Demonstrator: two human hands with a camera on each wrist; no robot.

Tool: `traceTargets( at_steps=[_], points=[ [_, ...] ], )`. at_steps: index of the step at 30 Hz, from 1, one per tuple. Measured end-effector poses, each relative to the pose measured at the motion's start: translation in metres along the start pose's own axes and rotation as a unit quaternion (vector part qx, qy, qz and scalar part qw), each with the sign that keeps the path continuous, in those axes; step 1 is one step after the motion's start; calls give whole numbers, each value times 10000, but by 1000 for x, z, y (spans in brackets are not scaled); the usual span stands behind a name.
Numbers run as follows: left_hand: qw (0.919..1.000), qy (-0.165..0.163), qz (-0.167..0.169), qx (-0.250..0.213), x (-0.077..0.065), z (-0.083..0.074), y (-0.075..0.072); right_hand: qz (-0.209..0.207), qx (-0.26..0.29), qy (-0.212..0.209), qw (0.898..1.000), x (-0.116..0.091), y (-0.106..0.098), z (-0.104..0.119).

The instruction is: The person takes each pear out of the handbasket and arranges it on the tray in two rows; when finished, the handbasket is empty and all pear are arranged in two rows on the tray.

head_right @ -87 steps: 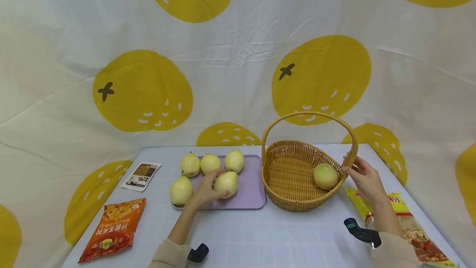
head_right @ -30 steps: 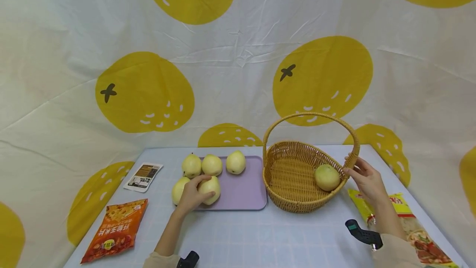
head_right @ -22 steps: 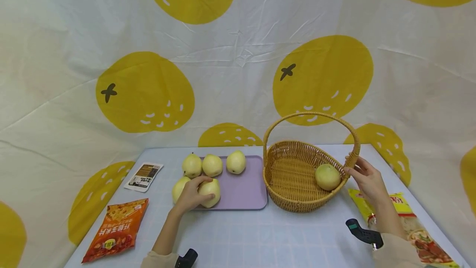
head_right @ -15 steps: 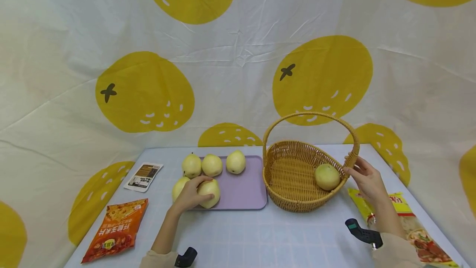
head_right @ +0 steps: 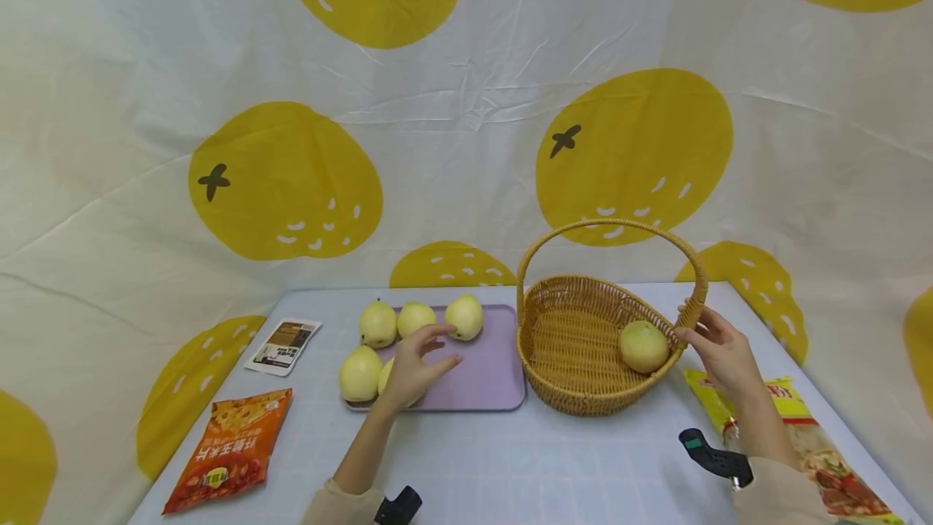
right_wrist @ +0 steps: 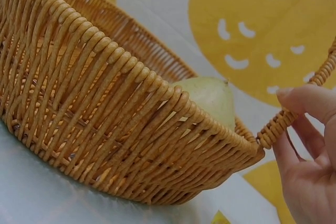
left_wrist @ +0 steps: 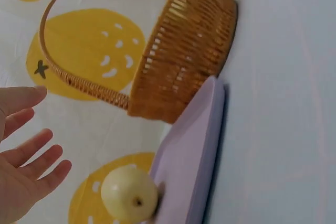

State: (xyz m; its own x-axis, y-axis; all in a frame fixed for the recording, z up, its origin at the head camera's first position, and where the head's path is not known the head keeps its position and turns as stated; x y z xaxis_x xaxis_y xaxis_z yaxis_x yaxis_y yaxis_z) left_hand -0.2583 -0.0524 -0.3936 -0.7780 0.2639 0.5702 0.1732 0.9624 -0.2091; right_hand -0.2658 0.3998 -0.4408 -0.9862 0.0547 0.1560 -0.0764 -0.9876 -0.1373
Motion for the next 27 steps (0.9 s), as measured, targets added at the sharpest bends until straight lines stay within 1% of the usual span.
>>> traceTargets(
  at_steps=[2, 4, 6, 8, 13, 15, 19, 22, 27],
  points=[
    [9993, -189, 212, -249, 6, -13, 15, 27, 151, -64, 9999, 0, 1, 0],
    [9977, -308, 474, -378, 12, -23, 30, 62, 276, -122, 9995, 0, 2, 1],
    [9956, -383, 700, -485, 17, -25, 45, 82, 389, -183, 9990, 0, 3, 1],
    [9934, -464, 821, -655, 21, -18, 62, 66, 424, -199, 9989, -1, 4, 1],
    [9887, -622, 981, -945, 33, 11, 103, 45, 450, -173, 9988, -2, 3, 1],
    [9863, -679, 1094, -1032, 37, 17, 118, 42, 439, -140, 9989, -3, 3, 0],
    [9816, -849, 1253, -1168, 45, 22, 141, -17, 199, -1, 9998, -3, 2, -2],
    [9812, -974, 1290, -1053, 50, 24, 154, -21, 65, 60, 10000, -1, 2, -1],
    [9785, -1327, 1385, -764, 57, 34, 178, 1, 180, -70, 9998, 0, 1, 1]
  ],
)
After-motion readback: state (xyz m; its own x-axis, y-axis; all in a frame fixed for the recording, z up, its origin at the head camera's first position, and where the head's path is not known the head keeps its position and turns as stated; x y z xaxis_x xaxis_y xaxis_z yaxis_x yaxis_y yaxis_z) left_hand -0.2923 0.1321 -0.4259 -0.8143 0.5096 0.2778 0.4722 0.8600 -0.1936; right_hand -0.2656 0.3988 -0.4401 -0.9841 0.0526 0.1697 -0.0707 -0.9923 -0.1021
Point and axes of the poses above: each hand's wrist, its own x-axis towards the middle knuckle, its own y-axis out of the palm, z = x × y, the point moved 5 cm from there along x, towards the middle knuckle, and after that the axes turned 9 degrees about -x, right-handed, at the moved point
